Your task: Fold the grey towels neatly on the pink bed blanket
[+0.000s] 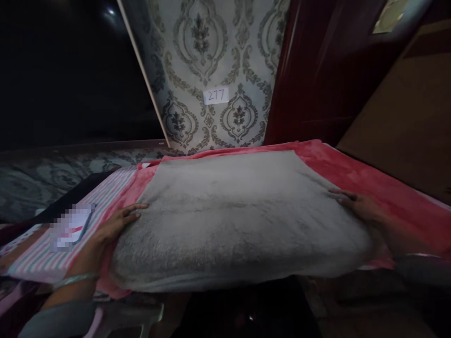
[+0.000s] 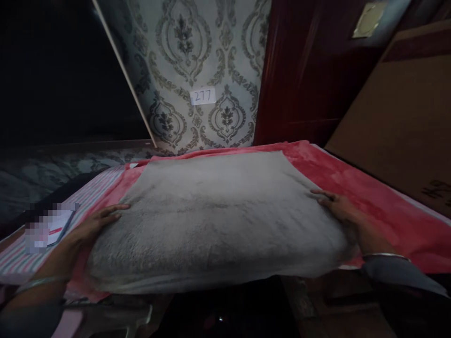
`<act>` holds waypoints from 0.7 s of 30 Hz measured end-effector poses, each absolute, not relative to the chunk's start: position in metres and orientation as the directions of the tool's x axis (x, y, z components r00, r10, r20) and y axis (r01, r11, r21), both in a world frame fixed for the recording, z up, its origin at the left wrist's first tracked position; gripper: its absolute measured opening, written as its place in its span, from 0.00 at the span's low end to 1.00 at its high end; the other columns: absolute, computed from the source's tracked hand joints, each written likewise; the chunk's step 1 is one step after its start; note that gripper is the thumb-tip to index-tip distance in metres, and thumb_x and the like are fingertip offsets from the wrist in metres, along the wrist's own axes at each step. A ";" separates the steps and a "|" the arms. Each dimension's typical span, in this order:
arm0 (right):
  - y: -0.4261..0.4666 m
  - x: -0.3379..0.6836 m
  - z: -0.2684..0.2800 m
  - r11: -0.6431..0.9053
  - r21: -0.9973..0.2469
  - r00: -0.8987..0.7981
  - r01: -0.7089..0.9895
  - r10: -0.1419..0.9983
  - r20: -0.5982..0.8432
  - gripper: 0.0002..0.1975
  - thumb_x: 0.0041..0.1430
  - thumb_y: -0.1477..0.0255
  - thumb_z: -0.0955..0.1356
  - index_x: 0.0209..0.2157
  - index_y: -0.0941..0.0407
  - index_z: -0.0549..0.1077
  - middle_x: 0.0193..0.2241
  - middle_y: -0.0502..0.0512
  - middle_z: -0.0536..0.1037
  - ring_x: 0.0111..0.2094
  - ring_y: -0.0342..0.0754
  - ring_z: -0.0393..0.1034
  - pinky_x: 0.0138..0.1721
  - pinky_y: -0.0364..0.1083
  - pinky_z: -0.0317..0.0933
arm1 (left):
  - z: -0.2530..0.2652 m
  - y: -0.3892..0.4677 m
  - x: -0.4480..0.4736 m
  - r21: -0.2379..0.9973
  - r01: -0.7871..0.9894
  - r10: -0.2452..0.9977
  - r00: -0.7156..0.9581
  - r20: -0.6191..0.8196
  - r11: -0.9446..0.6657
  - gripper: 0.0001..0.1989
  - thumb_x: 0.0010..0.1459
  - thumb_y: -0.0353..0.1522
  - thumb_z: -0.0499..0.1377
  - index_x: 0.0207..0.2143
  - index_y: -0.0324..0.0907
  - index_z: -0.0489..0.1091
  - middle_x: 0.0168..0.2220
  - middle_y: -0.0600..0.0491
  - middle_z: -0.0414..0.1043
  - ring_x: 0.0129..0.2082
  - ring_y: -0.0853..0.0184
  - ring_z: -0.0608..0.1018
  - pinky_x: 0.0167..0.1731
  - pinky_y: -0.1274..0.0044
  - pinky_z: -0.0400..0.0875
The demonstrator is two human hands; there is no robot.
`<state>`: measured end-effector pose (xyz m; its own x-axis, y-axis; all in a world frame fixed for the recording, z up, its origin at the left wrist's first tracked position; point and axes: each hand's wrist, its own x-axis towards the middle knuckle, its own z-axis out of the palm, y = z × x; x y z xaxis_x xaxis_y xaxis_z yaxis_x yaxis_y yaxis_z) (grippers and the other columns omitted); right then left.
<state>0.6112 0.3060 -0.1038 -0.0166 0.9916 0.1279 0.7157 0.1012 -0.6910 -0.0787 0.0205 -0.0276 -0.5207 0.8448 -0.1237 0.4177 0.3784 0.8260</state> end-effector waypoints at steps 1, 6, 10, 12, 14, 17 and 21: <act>0.304 0.611 -0.098 0.064 -0.755 0.005 0.653 0.996 0.089 0.17 0.44 0.63 0.68 0.37 0.49 0.81 0.42 0.57 0.81 0.44 0.59 0.74 0.43 0.52 0.67 | -0.023 0.020 -0.079 0.828 0.413 0.840 -0.529 -0.121 0.379 0.35 0.25 0.52 0.72 0.39 0.45 0.79 0.52 0.48 0.77 0.55 0.48 0.74 0.54 0.64 0.70; 0.297 0.615 -0.077 -0.032 -0.934 -0.024 0.356 0.999 -0.043 0.18 0.42 0.65 0.71 0.38 0.51 0.81 0.45 0.55 0.80 0.48 0.59 0.70 0.49 0.51 0.64 | -0.010 0.016 -0.079 0.838 0.403 0.817 -0.571 -0.083 0.367 0.40 0.19 0.56 0.72 0.37 0.45 0.79 0.50 0.48 0.78 0.57 0.47 0.72 0.60 0.61 0.62; 0.292 0.620 -0.070 0.018 -0.904 -0.002 0.426 1.000 0.019 0.19 0.43 0.64 0.71 0.40 0.51 0.81 0.44 0.53 0.80 0.48 0.59 0.69 0.53 0.52 0.62 | -0.004 0.013 -0.078 0.816 0.433 0.808 -0.586 -0.069 0.383 0.41 0.16 0.60 0.70 0.35 0.47 0.79 0.51 0.49 0.78 0.58 0.46 0.71 0.63 0.60 0.57; 0.289 0.621 -0.066 0.064 -0.882 -0.003 0.467 0.997 0.071 0.18 0.45 0.65 0.70 0.39 0.53 0.80 0.45 0.55 0.80 0.49 0.59 0.69 0.53 0.51 0.62 | 0.000 0.011 -0.078 0.781 0.494 0.814 -0.580 -0.031 0.381 0.39 0.18 0.60 0.68 0.34 0.49 0.79 0.49 0.50 0.79 0.57 0.47 0.72 0.62 0.60 0.58; 0.284 0.622 -0.061 0.108 -0.861 -0.015 0.498 0.993 0.116 0.16 0.46 0.66 0.70 0.38 0.54 0.80 0.45 0.56 0.80 0.49 0.59 0.69 0.53 0.51 0.62 | 0.004 0.009 -0.078 0.724 0.577 0.822 -0.569 0.024 0.378 0.35 0.21 0.60 0.66 0.32 0.51 0.79 0.47 0.53 0.80 0.57 0.47 0.73 0.62 0.61 0.60; 0.276 0.621 -0.053 0.150 -0.816 -0.028 0.558 0.986 0.162 0.11 0.47 0.67 0.69 0.33 0.55 0.79 0.42 0.57 0.80 0.47 0.58 0.71 0.52 0.51 0.62 | 0.005 0.008 -0.078 0.636 0.677 0.830 -0.549 0.103 0.369 0.24 0.26 0.56 0.63 0.25 0.54 0.76 0.42 0.57 0.81 0.53 0.48 0.75 0.59 0.63 0.64; 0.262 0.618 -0.044 0.176 -0.752 0.004 0.635 0.973 0.232 0.05 0.48 0.69 0.68 0.28 0.55 0.76 0.38 0.58 0.81 0.42 0.57 0.72 0.47 0.50 0.63 | 0.003 0.002 -0.073 0.513 0.767 0.787 -0.563 0.253 0.385 0.16 0.36 0.53 0.54 0.22 0.56 0.71 0.33 0.60 0.81 0.43 0.51 0.80 0.49 0.64 0.72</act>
<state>0.6176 0.2621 -0.0443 0.0040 0.9728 0.2316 0.6349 0.1765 -0.7522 -0.0730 0.0019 0.0032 -0.5635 0.7866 0.2527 0.7674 0.3850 0.5128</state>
